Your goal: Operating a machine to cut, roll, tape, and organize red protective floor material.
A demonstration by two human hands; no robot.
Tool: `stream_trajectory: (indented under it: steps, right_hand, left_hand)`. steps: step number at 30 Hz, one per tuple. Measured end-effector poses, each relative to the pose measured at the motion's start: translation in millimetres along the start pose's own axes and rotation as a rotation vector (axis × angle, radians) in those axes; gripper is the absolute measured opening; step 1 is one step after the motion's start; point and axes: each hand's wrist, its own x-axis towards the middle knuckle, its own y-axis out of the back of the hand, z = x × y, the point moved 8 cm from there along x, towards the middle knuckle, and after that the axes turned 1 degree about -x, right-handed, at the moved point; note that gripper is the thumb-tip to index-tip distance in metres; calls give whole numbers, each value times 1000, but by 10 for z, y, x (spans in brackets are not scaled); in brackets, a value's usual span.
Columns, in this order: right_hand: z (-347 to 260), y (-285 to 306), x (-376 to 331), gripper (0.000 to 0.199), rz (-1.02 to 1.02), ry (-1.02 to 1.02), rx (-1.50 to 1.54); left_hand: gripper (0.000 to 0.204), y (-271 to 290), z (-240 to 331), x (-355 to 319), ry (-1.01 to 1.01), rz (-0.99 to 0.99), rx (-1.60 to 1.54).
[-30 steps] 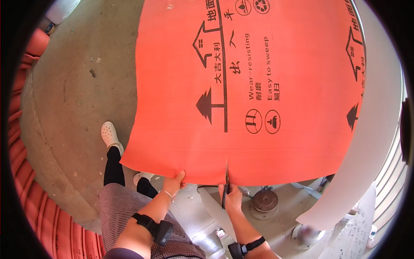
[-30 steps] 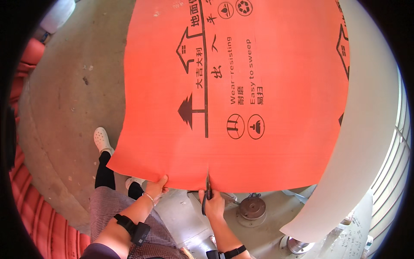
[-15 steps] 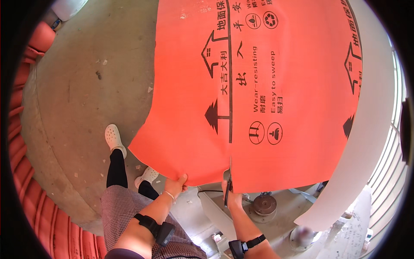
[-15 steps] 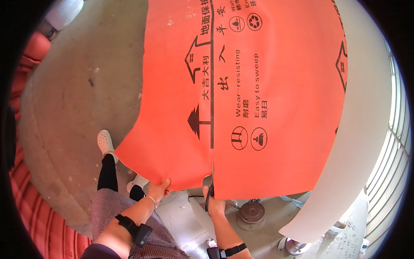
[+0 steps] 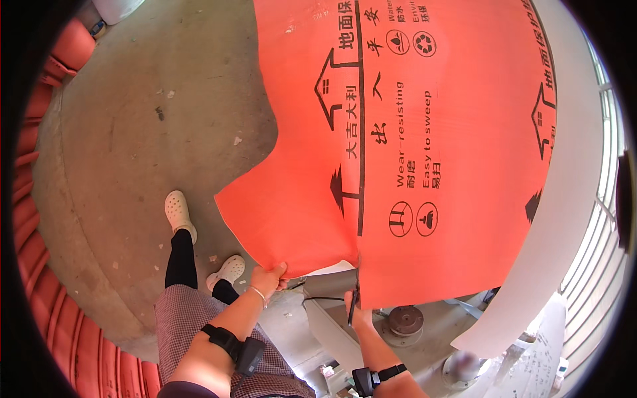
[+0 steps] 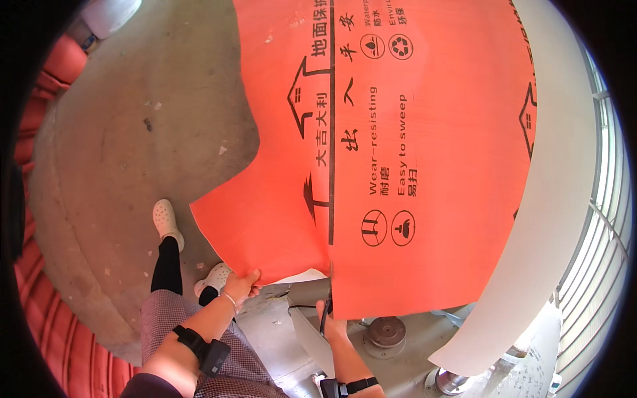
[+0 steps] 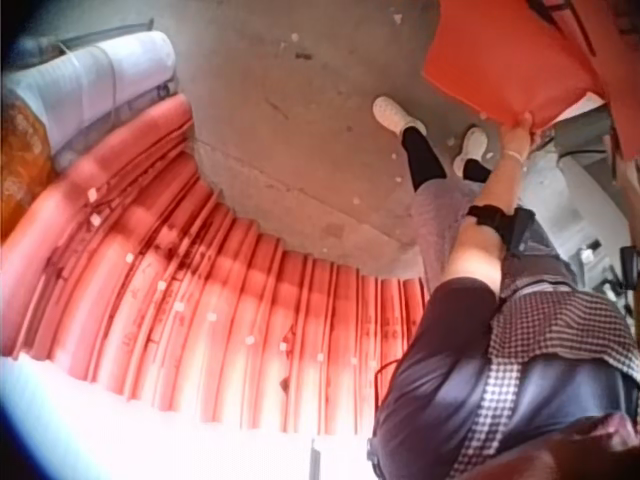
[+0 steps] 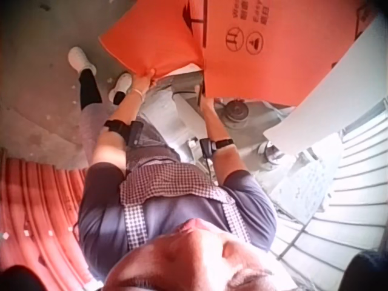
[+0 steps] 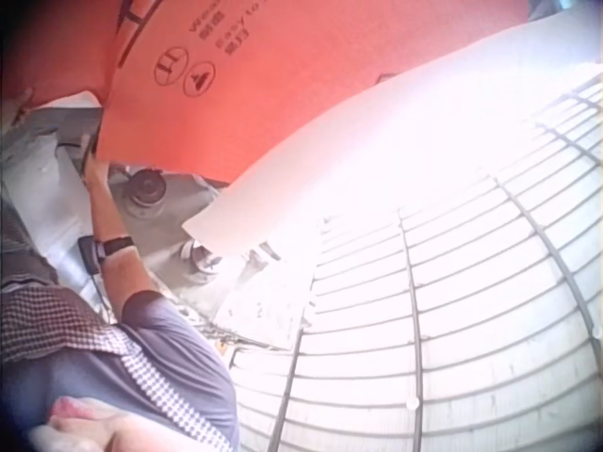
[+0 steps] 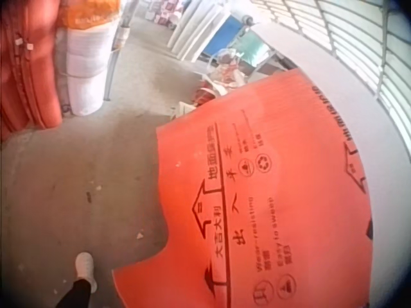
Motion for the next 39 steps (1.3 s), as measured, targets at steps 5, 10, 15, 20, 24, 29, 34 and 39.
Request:
stream_trajectory:
  steps: [5, 10, 15, 20, 24, 29, 34, 39]
  right_hand:
    - [107, 20, -85, 25, 7, 18, -51]
    - [-64, 52, -53, 28, -3, -51, 101]
    - [-146, 98, 88, 43, -63, -47, -86]
    - [-627, 232, 199, 40, 35, 72, -104]
    - [-1273, 319, 530, 56, 242, 346, -335]
    - [-1490, 160, 1252, 61, -12, -17, -35]
    - [-2381, 280, 1701, 59, 105, -45, -47]
    - [-3260, 404, 2166, 64, 149, -10, -125]
  left_hand:
    - [25, -60, -100, 122, 33, 10, 11]
    - [25, -43, -120, 91, -2, 34, 2]
    - [23, -45, -407, -69, 23, 11, -4]
    - [23, -31, -563, -62, 4, 17, -58]
    - [22, 186, -654, 61, 39, -6, -143]
    - [21, 433, -311, -150, -3, 91, -28]
    - [19, 1083, -16, -302, -68, 119, 15]
    - [19, 1776, 288, -465, -170, 223, 52]
